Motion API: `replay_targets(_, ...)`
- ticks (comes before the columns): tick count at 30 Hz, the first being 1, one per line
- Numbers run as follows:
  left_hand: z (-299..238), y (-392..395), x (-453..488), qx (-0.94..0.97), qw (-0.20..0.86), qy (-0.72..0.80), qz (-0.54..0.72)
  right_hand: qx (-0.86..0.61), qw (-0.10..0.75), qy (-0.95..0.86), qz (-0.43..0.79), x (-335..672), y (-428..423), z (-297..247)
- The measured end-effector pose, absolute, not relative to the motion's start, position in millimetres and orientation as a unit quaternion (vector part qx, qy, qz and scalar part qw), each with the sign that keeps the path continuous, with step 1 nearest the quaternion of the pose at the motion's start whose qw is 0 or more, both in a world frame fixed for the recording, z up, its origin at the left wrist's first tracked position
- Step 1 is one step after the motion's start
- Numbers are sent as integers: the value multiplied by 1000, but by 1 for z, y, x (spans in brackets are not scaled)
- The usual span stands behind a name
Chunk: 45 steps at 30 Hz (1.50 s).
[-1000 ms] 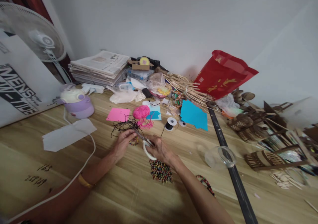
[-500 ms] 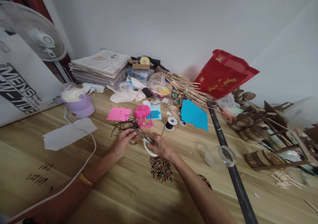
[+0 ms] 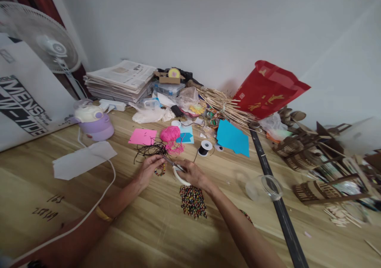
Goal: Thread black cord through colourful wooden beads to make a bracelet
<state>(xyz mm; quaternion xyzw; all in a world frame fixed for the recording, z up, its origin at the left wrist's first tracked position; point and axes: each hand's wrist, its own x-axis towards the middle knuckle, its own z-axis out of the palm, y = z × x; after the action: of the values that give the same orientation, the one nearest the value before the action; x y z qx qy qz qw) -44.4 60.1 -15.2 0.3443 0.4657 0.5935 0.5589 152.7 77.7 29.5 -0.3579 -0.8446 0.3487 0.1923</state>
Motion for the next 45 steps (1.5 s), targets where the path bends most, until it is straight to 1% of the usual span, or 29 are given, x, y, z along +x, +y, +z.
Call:
replay_targets(11, -19, 60, -44, 369, 567, 459, 576, -365, 181, -848, 338, 158, 80, 38)
replay_targets(23, -15, 61, -44, 350, 559, 466, 590, -361, 167, -851, 344, 151, 86, 31)
replay_targets(27, -16, 61, -45, 347, 551, 470, 596, -342, 179, -850, 359, 148, 87, 31)
replay_targets(33, -24, 63, -46, 335, 554, 473, 597, -316, 188, -831, 417, 151, 91, 36)
replay_targets(36, -24, 65, -46, 312, 548, 464, 622, -359, 198, -829, 380, 159, 81, 38)
replay_targets(38, -23, 66, -45, 294, 552, 446, 640, -393, 222, -834, 317, 168, 67, 42)
replay_targets(39, -21, 66, -45, 285, 556, 435, 648, -401, 218, -841, 289, 172, 57, 45)
replay_targets(41, -17, 66, -44, 270, 565, 411, 662, -419, 201, -848, 254, 180, 33, 53)
replay_targets(45, -11, 65, -43, 236, 604, 377, 661, -431, 143, -862, 228, 190, -21, 63)
